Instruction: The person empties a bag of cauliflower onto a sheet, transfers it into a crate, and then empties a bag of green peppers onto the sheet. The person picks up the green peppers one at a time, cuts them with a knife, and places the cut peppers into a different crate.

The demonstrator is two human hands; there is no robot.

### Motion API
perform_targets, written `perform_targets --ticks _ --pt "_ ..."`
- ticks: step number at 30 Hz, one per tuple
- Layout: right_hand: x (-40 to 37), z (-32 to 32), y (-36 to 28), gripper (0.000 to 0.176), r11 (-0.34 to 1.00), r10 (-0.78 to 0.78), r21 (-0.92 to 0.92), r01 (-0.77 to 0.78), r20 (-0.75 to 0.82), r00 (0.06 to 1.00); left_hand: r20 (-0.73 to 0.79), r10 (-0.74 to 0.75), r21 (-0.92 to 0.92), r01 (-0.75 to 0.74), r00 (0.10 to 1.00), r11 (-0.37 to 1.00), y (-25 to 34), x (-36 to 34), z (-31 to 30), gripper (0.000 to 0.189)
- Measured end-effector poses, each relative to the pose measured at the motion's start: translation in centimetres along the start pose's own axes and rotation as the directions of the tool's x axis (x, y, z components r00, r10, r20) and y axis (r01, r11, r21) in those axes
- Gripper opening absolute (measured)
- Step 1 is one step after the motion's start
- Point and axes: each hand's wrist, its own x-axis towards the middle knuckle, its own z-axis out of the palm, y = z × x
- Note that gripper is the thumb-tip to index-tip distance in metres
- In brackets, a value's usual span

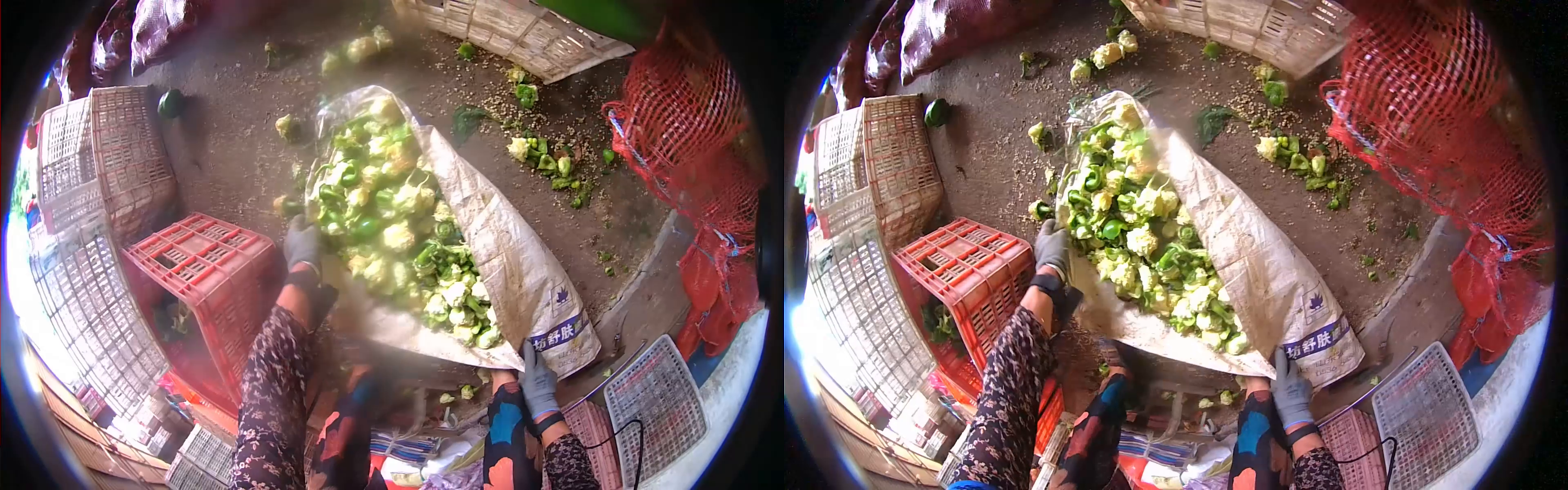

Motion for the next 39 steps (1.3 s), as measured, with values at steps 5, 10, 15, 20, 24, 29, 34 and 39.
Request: perform_targets --ticks 5,10,15,20,24,29,34,39 --pt "0.2 -0.7 -0.5 0.064 0.998 0.041 -0.059 -0.037 0.063 0.997 -0.064 0.086 -0.307 -0.102 0.994 0.946 0.2 -1.2 0.8 0.038" --pt "0.6 -1.9 -0.2 0.071 0.997 0.044 -0.066 -0.032 0.181 0.982 -0.014 -0.084 -0.169 0.081 0.996 0.982 10.4 -3.0 2.9 0.067" --pt "0.7 -1.5 -0.2 0.076 0.998 0.053 -0.034 -0.048 0.180 0.982 -0.020 -0.075 -0.345 0.063 0.997 0.937 4.2 4.4 5.2 0.054" --pt "0.6 -1.4 -0.5 0.077 0.998 0.056 0.001 -0.057 0.169 0.984 0.251 -0.097 -0.334 0.180 0.963 0.925 3.8 6.8 3.5 0.050" --pt "0.6 -3.1 -2.2 0.073 0.993 0.107 0.033 -0.117 0.216 0.971 0.541 -0.114 -0.378 0.362 0.833 0.852 4.6 6.3 2.8 0.040" --pt "0.6 -4.2 -2.9 0.069 0.990 0.137 -0.055 -0.128 0.238 0.962 0.287 0.021 -0.349 0.085 0.958 0.933 6.6 1.9 2.1 0.031" --pt "-0.8 -6.2 -3.6 0.068 0.991 0.097 0.082 -0.103 0.066 0.993 0.230 0.254 -0.477 -0.118 0.939 0.871 5.9 -2.8 -0.5 0.033" --pt "-1.6 -9.5 -3.9 0.064 0.991 0.118 0.056 -0.117 -0.013 0.993 0.157 0.263 -0.461 -0.164 0.952 0.872 5.2 -7.8 -3.2 0.030"
